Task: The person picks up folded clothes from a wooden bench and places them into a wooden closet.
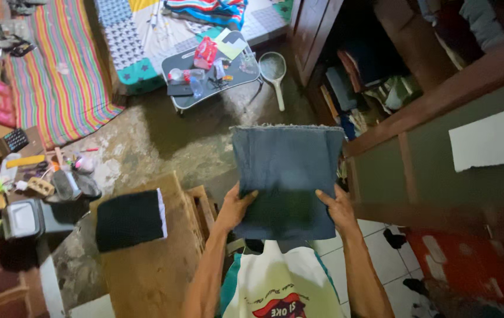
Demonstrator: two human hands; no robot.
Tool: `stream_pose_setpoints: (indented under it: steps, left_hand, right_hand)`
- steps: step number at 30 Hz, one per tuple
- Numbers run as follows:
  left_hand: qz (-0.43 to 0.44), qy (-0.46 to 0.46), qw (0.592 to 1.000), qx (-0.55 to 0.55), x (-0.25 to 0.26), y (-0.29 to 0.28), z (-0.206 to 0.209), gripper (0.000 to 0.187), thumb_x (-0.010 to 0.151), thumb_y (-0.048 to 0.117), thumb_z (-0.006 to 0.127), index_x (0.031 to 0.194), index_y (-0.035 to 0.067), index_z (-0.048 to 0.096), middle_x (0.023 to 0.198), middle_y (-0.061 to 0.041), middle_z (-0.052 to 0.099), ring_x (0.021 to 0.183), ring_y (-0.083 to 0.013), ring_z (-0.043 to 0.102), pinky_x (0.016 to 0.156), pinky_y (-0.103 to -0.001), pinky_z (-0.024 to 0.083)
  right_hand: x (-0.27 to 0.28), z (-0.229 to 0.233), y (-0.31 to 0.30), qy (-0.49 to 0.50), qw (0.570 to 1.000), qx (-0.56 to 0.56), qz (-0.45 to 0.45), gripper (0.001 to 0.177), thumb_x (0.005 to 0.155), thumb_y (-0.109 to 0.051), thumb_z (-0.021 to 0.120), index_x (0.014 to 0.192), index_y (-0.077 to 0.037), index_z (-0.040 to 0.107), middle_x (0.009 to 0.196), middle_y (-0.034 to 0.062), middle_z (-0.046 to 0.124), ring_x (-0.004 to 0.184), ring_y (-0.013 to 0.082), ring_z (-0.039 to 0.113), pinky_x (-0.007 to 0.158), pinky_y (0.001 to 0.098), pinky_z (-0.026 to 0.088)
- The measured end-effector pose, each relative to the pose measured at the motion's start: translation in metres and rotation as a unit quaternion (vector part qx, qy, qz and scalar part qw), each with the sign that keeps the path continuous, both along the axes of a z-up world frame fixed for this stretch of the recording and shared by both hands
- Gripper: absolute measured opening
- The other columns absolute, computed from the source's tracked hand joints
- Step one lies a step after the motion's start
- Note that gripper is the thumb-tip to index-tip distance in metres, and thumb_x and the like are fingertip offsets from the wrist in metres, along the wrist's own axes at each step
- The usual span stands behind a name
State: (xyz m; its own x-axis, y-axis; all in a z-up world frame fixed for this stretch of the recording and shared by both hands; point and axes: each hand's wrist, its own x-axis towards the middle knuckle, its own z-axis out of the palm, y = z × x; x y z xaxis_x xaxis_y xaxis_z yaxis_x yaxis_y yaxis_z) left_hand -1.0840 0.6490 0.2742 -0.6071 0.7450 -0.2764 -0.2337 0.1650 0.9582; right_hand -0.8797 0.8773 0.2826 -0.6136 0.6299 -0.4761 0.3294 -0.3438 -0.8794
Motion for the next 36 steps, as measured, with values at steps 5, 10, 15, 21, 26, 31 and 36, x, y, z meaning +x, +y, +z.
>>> stream_pose_setpoints:
  steps: [5,10,15,21,26,31,36]
  left_hand:
    - [0.017,-0.014,1.0,-0.007,-0.032,0.032,-0.005,0.047,0.095,0.012,0.065,0.141,0.003,0.06,0.127,-0.007,0.071,0.115,-0.0159,0.062,0.104,-0.032,0.047]
    - [0.034,-0.07,0.995,-0.055,-0.067,0.076,0.002,0.045,0.096,0.015,0.067,0.139,0.002,0.063,0.121,-0.01,0.072,0.102,-0.0202,0.065,0.092,-0.037,0.053]
    - [0.022,-0.083,0.996,-0.028,-0.095,0.117,0.002,0.049,0.096,0.016,0.067,0.142,0.003,0.059,0.127,-0.008,0.072,0.109,-0.0185,0.069,0.096,-0.035,0.054]
    - [0.02,-0.111,0.993,-0.018,-0.113,0.154,-0.002,0.054,0.094,0.011,0.066,0.146,0.004,0.053,0.133,-0.009,0.069,0.114,-0.0199,0.067,0.1,-0.036,0.053]
    - [-0.004,-0.094,0.995,-0.015,-0.131,0.177,-0.003,0.059,0.093,0.011,0.068,0.149,0.002,0.051,0.135,-0.01,0.067,0.118,-0.0191,0.066,0.102,-0.034,0.052]
    - [-0.007,-0.112,0.993,-0.039,-0.156,0.202,-0.006,0.058,0.092,0.017,0.071,0.144,-0.001,0.055,0.131,-0.014,0.069,0.111,-0.0228,0.068,0.096,-0.037,0.056]
    - [-0.056,-0.046,0.994,-0.079,-0.192,0.231,-0.002,0.058,0.091,0.027,0.073,0.141,0.002,0.058,0.124,-0.01,0.072,0.106,-0.0186,0.071,0.092,-0.033,0.058]
  right_hand:
    - [-0.036,-0.016,0.035,0.032,0.999,0.001,0.02,0.045,0.092,-0.017,0.071,0.133,0.0,0.063,0.123,0.0091,0.07,0.107,0.0187,0.064,0.095,0.0335,0.05]
    - [-0.071,-0.035,0.08,0.021,0.999,0.023,0.011,0.044,0.091,-0.015,0.071,0.131,0.001,0.064,0.122,0.01,0.071,0.106,0.0208,0.065,0.095,0.0333,0.051]
    - [-0.095,-0.034,0.113,0.078,0.997,0.016,0.018,0.045,0.091,-0.014,0.069,0.131,0.005,0.062,0.122,0.0129,0.071,0.107,0.0222,0.066,0.093,0.034,0.053]
    - [-0.11,-0.029,0.143,-0.027,0.993,0.115,0.023,0.053,0.089,-0.022,0.072,0.132,0.005,0.06,0.124,0.0145,0.069,0.11,0.0255,0.066,0.097,0.0357,0.049]
    - [-0.112,-0.048,0.159,-0.001,0.996,0.084,0.001,0.056,0.087,-0.027,0.072,0.133,0.004,0.063,0.126,0.0157,0.071,0.112,0.0284,0.066,0.099,0.0376,0.049]
    - [-0.115,-0.071,0.171,-0.101,0.99,0.089,-0.038,0.069,0.094,-0.03,0.08,0.142,0.009,0.049,0.14,0.022,0.053,0.127,0.032,0.05,0.106,0.0421,0.039]
    - [-0.141,-0.041,0.175,-0.116,0.99,0.037,-0.074,0.062,0.088,-0.03,0.076,0.139,0.001,0.058,0.135,0.0161,0.066,0.122,0.0274,0.063,0.104,0.0388,0.047]
